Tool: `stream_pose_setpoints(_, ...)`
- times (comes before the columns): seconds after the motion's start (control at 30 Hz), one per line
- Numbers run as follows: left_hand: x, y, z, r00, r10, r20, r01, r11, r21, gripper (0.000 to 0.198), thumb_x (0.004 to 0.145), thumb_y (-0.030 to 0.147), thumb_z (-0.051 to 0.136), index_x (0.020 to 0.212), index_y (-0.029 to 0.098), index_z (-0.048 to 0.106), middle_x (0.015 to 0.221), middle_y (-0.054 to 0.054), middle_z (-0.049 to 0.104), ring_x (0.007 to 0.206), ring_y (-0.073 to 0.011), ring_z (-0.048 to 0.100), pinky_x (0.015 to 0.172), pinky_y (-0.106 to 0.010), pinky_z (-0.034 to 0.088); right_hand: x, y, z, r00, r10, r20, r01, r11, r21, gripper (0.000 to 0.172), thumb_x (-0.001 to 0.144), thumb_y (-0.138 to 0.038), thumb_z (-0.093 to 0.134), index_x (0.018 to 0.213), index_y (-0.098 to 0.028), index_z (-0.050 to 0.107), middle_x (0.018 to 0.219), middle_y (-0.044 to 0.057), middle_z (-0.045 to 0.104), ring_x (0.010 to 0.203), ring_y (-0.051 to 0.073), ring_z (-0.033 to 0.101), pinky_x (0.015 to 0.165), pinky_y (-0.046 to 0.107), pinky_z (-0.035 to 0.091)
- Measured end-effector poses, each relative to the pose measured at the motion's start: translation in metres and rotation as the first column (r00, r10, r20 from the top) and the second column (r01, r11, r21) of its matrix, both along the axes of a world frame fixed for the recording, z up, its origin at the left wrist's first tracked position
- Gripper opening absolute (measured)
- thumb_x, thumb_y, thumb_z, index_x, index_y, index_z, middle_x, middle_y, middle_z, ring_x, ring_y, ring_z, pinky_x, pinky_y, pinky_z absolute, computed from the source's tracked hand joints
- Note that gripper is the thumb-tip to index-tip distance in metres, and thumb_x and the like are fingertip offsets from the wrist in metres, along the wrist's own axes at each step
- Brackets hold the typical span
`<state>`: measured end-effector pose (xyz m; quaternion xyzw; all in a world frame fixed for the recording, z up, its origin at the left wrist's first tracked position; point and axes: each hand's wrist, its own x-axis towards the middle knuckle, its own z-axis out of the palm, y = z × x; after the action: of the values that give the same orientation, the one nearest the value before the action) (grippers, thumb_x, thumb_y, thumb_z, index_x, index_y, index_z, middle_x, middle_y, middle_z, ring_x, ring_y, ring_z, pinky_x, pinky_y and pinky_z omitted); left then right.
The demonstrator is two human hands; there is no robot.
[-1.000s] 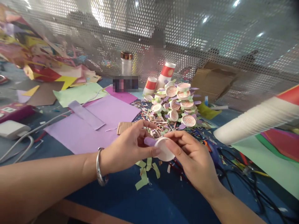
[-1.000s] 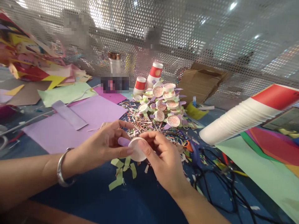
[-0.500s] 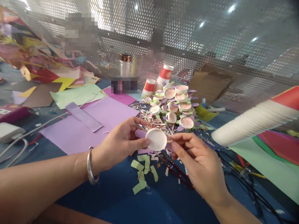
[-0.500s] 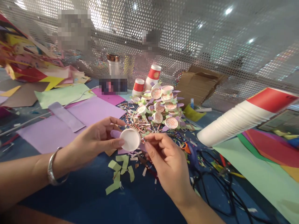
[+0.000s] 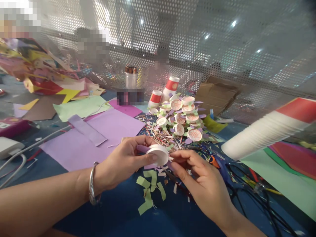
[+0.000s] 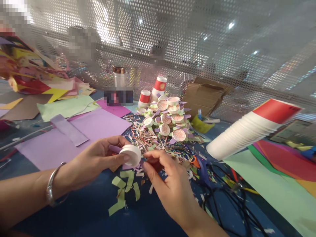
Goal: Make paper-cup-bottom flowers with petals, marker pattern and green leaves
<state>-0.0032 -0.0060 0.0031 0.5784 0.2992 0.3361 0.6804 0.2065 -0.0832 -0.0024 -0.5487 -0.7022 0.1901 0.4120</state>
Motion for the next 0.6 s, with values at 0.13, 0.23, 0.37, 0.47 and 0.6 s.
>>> stream_pose_setpoints(0.13,-0.001,-0.001,0.001,0.999,-0.025,-0.041,0.029,0.995,0.091,0.016,0.086,0.029,0.076,0.091,0.016,0.068,0.072,0.002,0.066,0.059,-0.0069,0.053,0.053,-0.017,0.037,-0.003,0.000,0.000,0.999,0.046,0.029,-0.046,0.999,0.003,0.012,0.099,-0.029,0.062,0.110,-0.026,0.066,0.090,-0.001,0.074,0.075,0.013,0.071,0.062,0.021,0.059)
stream_pose_setpoints(0.23,-0.003,0.000,0.001,0.995,-0.020,-0.101,0.038,0.982,0.187,0.018,0.085,0.032,0.076,0.089,0.016,0.069,0.074,0.001,0.066,0.063,-0.0091,0.055,0.057,-0.019,0.042,-0.005,0.001,-0.001,0.999,0.051,0.019,-0.051,0.999,-0.014,0.014,0.098,-0.031,0.064,0.111,-0.026,0.066,0.087,-0.001,0.074,0.074,0.014,0.071,0.061,0.022,0.059)
stream_pose_setpoints(0.37,-0.004,0.001,-0.001,0.983,0.024,-0.182,0.031,0.956,0.291,0.024,0.082,0.037,0.078,0.084,0.015,0.070,0.076,-0.001,0.065,0.068,-0.0115,0.057,0.060,-0.021,0.045,-0.008,0.004,-0.002,0.998,0.056,0.034,-0.056,0.998,-0.015,0.013,0.097,-0.030,0.064,0.109,-0.025,0.067,0.091,-0.001,0.074,0.075,0.014,0.071,0.063,0.023,0.059)
stream_pose_setpoints(0.47,-0.005,0.003,-0.002,0.967,0.037,-0.251,0.046,0.948,0.316,0.024,0.084,0.039,0.076,0.086,0.015,0.070,0.074,-0.001,0.065,0.066,-0.0117,0.058,0.058,-0.021,0.045,-0.009,0.006,-0.003,0.997,0.070,0.033,-0.069,0.997,-0.021,0.012,0.098,-0.029,0.063,0.108,-0.025,0.068,0.094,-0.001,0.074,0.078,0.013,0.071,0.067,0.022,0.058)
stream_pose_setpoints(0.6,-0.009,0.009,-0.004,0.973,0.058,-0.224,-0.003,0.971,0.239,0.030,0.086,0.036,0.074,0.108,0.018,0.066,0.072,0.000,0.067,0.055,-0.0113,0.059,0.050,-0.021,0.044,-0.002,0.005,-0.004,0.999,-0.010,0.030,0.011,0.999,-0.046,0.014,0.098,-0.034,0.064,0.108,-0.026,0.069,0.090,-0.001,0.075,0.072,0.012,0.070,0.066,0.022,0.057)
